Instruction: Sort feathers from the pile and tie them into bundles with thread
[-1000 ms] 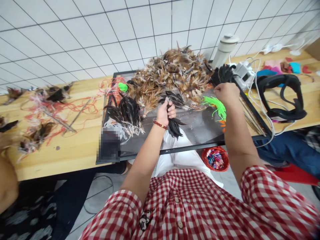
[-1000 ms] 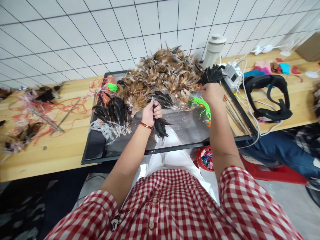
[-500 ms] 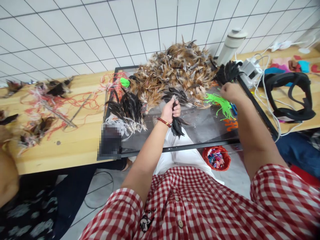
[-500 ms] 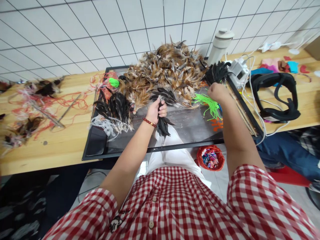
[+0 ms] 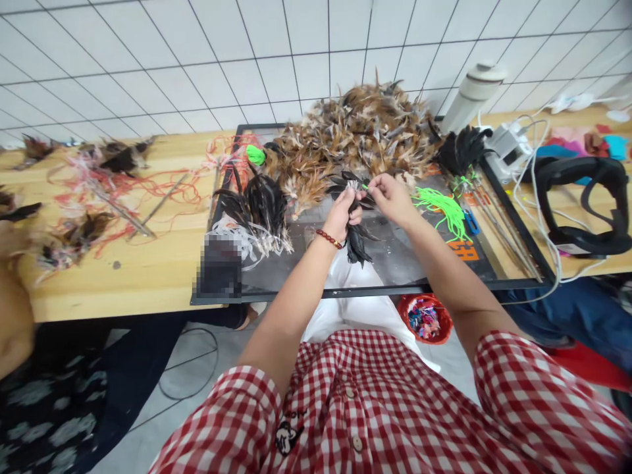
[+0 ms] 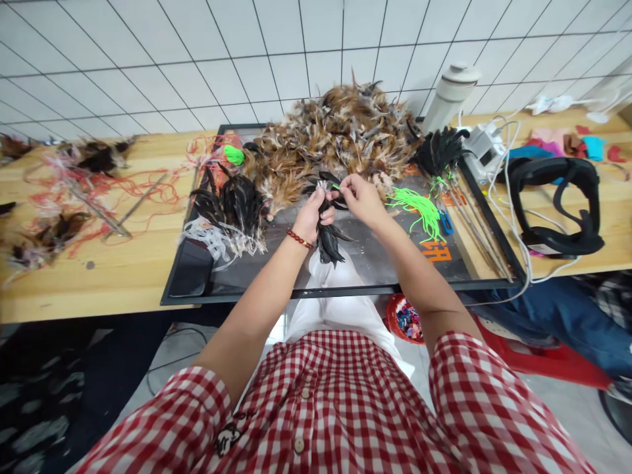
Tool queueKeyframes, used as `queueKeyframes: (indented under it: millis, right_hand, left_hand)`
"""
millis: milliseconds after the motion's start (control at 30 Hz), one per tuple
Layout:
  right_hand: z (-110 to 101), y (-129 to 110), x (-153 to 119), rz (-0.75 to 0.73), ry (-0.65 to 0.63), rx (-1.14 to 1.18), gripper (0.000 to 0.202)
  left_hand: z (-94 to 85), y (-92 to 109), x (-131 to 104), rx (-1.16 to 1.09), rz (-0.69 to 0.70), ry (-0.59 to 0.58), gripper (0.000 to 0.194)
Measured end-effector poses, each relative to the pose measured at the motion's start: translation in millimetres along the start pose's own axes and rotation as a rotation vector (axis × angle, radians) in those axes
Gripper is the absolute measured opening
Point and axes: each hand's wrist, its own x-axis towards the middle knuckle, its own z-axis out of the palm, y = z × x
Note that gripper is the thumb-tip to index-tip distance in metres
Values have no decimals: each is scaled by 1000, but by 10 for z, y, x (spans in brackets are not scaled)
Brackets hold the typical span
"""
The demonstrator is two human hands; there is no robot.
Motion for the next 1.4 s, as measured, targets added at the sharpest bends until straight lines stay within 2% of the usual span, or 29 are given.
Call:
queueKeyframes:
  millis: [133, 200, 333, 400, 567, 633, 700, 833, 967, 1133, 1200, 1300, 1400]
  right_hand:
    - [58, -101, -111, -75, -11, -95, 13]
    - [53, -105, -140, -75, -7, -70, 18]
    - [34, -28, -162, -52, -81, 52, 35]
    - [5, 15, -160, -33, -92, 70, 36]
    - [-140, 81, -112, 51, 9, -77, 35]
    - [-179, 92, -98, 39, 73, -130, 35]
    - [-180, 90, -102, -12, 85, -146, 34]
    - [-98, 52, -147, -95, -28, -90, 34]
    - [-55, 26, -171, -93, -92, -33, 34]
    - [-137, 39, -144, -50, -119, -93, 30]
    - [-187, 48, -130, -36, -90, -175, 27]
    - [-256, 61, -120, -5, 30, -319, 25]
    - [-287, 53, -131, -15, 96, -434, 23]
  left_hand:
    - [-7, -21, 29, 30, 0, 47, 28]
    - [-15, -39, 46, 48, 9, 94, 28]
    - [-15, -42, 57, 89, 12, 137, 29]
    - [-10, -20, 51, 92, 27, 156, 30]
    - [0, 48, 28, 84, 64, 204, 31]
    - [14, 54, 13, 95, 73, 200, 31]
    - [41, 43, -8, 135, 69, 159, 31]
    - [113, -10, -50, 311, 43, 61, 29]
    - [153, -26, -63, 442, 65, 121, 31]
    - [125, 28, -31, 389, 79, 216, 33]
    - [106, 33, -11, 375, 75, 248, 35]
    - [88, 17, 7, 367, 95, 286, 37]
    - [98, 3, -6, 353, 162, 255, 30]
